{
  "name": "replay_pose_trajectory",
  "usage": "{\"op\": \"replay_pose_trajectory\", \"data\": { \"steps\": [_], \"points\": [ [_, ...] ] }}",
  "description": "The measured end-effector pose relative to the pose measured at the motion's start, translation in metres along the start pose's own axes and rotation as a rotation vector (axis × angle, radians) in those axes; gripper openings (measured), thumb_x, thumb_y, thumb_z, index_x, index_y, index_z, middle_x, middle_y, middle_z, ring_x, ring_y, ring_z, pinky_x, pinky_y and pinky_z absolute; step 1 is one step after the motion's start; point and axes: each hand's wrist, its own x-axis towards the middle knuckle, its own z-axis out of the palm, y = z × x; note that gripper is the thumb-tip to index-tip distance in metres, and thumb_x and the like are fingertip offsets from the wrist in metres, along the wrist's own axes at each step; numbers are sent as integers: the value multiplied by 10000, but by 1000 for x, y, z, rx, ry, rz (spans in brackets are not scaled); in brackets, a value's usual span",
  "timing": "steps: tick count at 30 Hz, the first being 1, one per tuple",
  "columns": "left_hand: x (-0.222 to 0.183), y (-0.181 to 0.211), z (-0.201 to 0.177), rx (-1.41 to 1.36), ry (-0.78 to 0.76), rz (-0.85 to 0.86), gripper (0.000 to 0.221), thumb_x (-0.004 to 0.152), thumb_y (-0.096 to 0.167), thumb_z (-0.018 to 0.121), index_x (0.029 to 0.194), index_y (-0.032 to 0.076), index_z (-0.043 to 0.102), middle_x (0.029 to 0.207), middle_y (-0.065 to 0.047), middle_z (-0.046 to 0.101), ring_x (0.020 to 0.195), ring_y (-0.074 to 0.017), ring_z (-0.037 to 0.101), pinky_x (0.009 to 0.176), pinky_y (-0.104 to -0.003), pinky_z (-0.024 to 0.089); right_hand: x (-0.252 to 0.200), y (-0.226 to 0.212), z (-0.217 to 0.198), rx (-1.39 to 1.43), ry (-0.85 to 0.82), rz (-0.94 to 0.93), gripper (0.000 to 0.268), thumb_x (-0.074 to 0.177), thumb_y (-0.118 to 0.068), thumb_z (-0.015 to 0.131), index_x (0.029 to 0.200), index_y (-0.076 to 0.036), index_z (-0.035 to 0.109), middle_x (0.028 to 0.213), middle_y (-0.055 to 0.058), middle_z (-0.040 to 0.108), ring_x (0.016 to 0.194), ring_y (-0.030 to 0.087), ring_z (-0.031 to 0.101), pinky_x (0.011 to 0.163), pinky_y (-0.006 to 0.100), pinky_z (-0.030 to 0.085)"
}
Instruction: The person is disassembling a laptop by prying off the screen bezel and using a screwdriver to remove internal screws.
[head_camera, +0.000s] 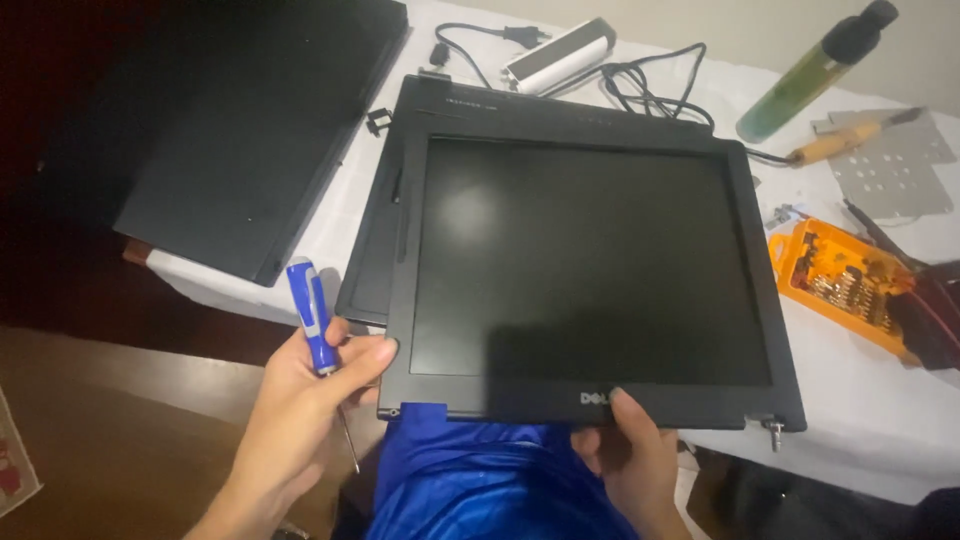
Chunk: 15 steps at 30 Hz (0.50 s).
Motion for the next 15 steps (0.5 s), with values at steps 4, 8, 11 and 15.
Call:
{"op": "replay_pose_trajectory", "data": {
  "steps": [4,8,11,15],
  "points": [
    [-4,-1,8,25,79,60,402,798,-13,831,888,126,465,790,-148,715,676,-209,573,629,-339,471,0,69,-54,-153,144,88,718,987,-621,465,711,38,537,465,239,590,317,276,492,291,390,357],
    [-4,-15,5,-51,-28,127,385,820,-72,796,899,125,475,700,-109,649,632,-212,563,614,-358,486,-5,59,-2,14,-489,-13,396,874,-288,821,828,84,692,744,226,724,621,299,706,593,418,612],
    [-2,-13,3,-3,-74,54,378,795,-81,819,932,91,512,689,-125,647,656,-225,591,626,-359,519,-6,27,56,-302,-658,245,767,957,-651,355,707,-9,692,716,132,694,572,199,642,645,322,551],
    [-6,-2,3,48,-63,47,387,806,-9,846,838,102,476,715,-110,660,674,-205,605,677,-365,545,-19,-8,101,-117,-208,408,629,960,-318,564,421,6,546,419,123,512,430,243,530,649,383,510]
  ]
}}
